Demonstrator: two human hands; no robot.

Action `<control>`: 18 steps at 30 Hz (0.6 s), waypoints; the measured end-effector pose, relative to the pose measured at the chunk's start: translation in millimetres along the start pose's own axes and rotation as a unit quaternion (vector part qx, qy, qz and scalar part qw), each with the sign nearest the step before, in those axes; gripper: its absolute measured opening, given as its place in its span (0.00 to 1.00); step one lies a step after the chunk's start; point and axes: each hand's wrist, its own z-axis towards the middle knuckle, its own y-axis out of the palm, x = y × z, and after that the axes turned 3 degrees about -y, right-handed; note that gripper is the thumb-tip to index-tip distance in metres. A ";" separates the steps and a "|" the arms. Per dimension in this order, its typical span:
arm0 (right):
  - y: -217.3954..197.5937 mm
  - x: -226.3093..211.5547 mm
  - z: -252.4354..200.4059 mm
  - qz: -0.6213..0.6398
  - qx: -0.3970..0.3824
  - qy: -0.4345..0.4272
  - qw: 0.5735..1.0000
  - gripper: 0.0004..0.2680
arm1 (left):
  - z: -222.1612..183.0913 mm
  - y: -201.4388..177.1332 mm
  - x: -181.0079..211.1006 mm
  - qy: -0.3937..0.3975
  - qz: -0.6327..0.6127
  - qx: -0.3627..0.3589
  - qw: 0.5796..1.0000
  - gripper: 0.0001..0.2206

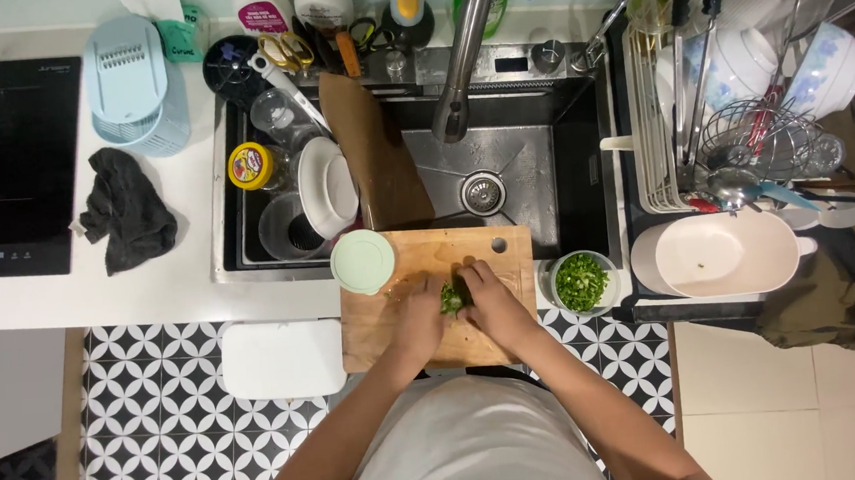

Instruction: Transferring chopped herbs to a container and then washing the cutting board and sink area.

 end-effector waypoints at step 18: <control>19.5 4.2 10.3 -0.008 0.075 -0.024 0.997 0.16 | 19.3 -9.9 13.4 0.024 -0.068 -0.015 0.997 0.18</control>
